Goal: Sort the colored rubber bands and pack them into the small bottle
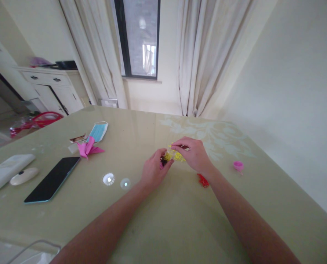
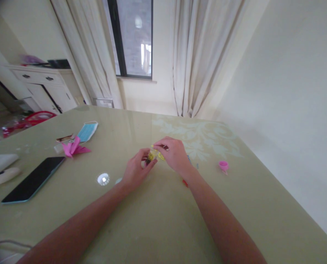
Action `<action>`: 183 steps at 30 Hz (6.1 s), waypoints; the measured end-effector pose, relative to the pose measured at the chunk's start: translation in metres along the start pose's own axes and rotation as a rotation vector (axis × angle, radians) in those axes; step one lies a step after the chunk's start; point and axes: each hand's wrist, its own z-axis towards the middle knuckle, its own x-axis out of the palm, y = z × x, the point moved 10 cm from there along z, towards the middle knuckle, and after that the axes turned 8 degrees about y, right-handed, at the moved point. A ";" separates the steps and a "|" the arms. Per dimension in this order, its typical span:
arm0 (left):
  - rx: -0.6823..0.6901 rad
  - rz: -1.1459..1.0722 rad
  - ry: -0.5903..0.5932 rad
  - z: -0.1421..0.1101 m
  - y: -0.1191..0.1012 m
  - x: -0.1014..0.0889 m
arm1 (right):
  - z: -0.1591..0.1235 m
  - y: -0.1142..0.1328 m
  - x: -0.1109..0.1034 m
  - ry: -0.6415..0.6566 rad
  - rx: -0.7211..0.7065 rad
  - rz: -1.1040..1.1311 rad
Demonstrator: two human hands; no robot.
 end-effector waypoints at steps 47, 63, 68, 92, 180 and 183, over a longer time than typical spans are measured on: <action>0.115 0.218 0.036 -0.004 -0.017 0.001 | -0.001 0.001 0.010 0.284 0.036 -0.302; 0.124 0.227 0.043 -0.004 -0.020 0.002 | 0.000 -0.002 0.004 0.237 0.078 -0.350; 0.126 0.231 0.043 -0.003 -0.019 0.003 | -0.002 -0.005 0.002 0.217 0.127 -0.319; 0.066 -0.558 -0.079 0.004 -0.010 -0.012 | -0.010 -0.064 -0.003 0.381 0.392 -0.513; 0.148 0.111 -0.127 0.004 -0.014 -0.024 | -0.004 -0.087 -0.001 0.072 0.338 0.135; 0.137 0.127 -0.135 0.004 -0.012 -0.025 | -0.001 -0.070 -0.016 -0.030 0.271 0.281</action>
